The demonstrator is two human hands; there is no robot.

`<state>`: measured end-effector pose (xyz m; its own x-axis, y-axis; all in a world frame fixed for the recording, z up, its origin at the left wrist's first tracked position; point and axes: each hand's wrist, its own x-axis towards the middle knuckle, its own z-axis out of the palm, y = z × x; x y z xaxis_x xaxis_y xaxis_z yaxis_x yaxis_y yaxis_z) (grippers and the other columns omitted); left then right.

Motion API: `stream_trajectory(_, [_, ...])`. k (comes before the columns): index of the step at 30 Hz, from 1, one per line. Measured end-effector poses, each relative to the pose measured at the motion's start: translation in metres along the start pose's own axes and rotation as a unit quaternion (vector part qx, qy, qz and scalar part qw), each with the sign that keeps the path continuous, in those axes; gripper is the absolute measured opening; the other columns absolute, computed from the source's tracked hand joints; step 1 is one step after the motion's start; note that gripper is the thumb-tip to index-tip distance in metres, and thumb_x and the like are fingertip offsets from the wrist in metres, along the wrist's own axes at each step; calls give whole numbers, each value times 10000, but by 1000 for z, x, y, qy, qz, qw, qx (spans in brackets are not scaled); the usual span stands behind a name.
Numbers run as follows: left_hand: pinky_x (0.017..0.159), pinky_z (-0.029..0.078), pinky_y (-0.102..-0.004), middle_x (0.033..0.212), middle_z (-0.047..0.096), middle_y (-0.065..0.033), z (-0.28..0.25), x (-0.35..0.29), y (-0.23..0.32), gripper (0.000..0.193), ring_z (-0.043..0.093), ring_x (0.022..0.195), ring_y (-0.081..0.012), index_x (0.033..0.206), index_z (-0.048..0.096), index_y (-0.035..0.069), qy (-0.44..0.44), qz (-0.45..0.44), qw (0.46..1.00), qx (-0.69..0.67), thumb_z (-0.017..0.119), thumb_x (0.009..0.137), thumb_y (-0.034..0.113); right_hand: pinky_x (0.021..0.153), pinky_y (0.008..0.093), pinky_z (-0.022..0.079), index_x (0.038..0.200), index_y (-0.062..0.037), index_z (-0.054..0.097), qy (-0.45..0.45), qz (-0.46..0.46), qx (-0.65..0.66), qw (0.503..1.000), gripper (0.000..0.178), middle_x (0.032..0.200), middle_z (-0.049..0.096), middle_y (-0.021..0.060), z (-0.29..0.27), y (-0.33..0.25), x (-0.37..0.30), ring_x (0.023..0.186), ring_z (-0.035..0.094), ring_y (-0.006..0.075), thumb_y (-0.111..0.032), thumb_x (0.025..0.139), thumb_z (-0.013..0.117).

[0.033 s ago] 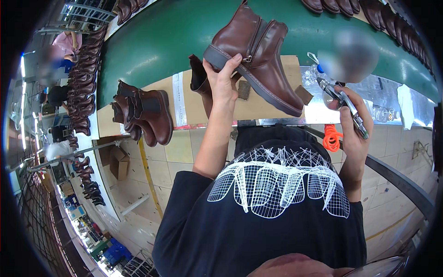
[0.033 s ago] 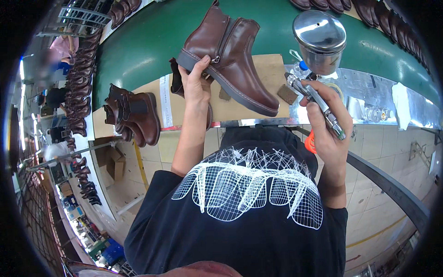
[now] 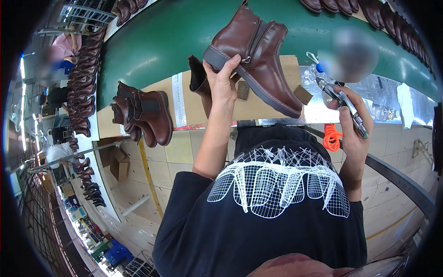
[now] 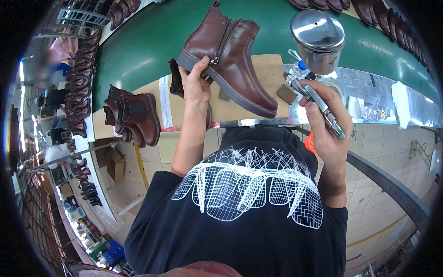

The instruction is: Cleaning and applying finish to manufactured leather boots at a workstation.

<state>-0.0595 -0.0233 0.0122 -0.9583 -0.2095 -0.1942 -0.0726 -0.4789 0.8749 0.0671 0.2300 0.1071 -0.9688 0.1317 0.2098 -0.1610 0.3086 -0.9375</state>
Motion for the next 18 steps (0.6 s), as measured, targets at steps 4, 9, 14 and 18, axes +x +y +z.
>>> stream_trajectory(4, [904, 505, -458, 1156, 581, -32, -12, 9, -12, 648, 599, 1051, -220, 1334, 426, 155, -22, -14, 1000, -14, 740, 769, 98, 787, 251, 459, 1167, 20, 632, -23, 0, 31, 999, 253, 974, 645, 74, -3, -1, 1, 891, 587, 113, -38, 933, 557])
stream_trajectory(9, [931, 495, -432, 1221, 541, -62, -15, 15, -19, 758, 563, 1124, -242, 1354, 394, 144, -48, -22, 997, -63, 801, 717, 90, 790, 250, 460, 1147, 10, 645, -48, 19, 58, 997, 243, 995, 664, 74, -4, -6, 0, 890, 595, 114, -65, 920, 599])
stream_trajectory(14, [994, 471, -418, 1227, 555, -47, -9, 16, -16, 680, 560, 1127, -231, 1353, 437, 130, -72, 30, 996, -33, 745, 750, 56, 762, 282, 423, 1114, -30, 672, -89, -9, 5, 996, 265, 960, 676, 63, -3, -4, 1, 788, 577, 136, -98, 858, 660])
stream_trajectory(18, [1007, 458, -413, 1243, 553, -58, -3, 16, -12, 711, 556, 1138, -233, 1356, 435, 129, -91, 43, 995, -26, 760, 730, 38, 723, 275, 405, 1101, -32, 675, -96, -24, 5, 995, 263, 942, 677, 62, -2, -2, 2, 788, 582, 132, -73, 841, 672])
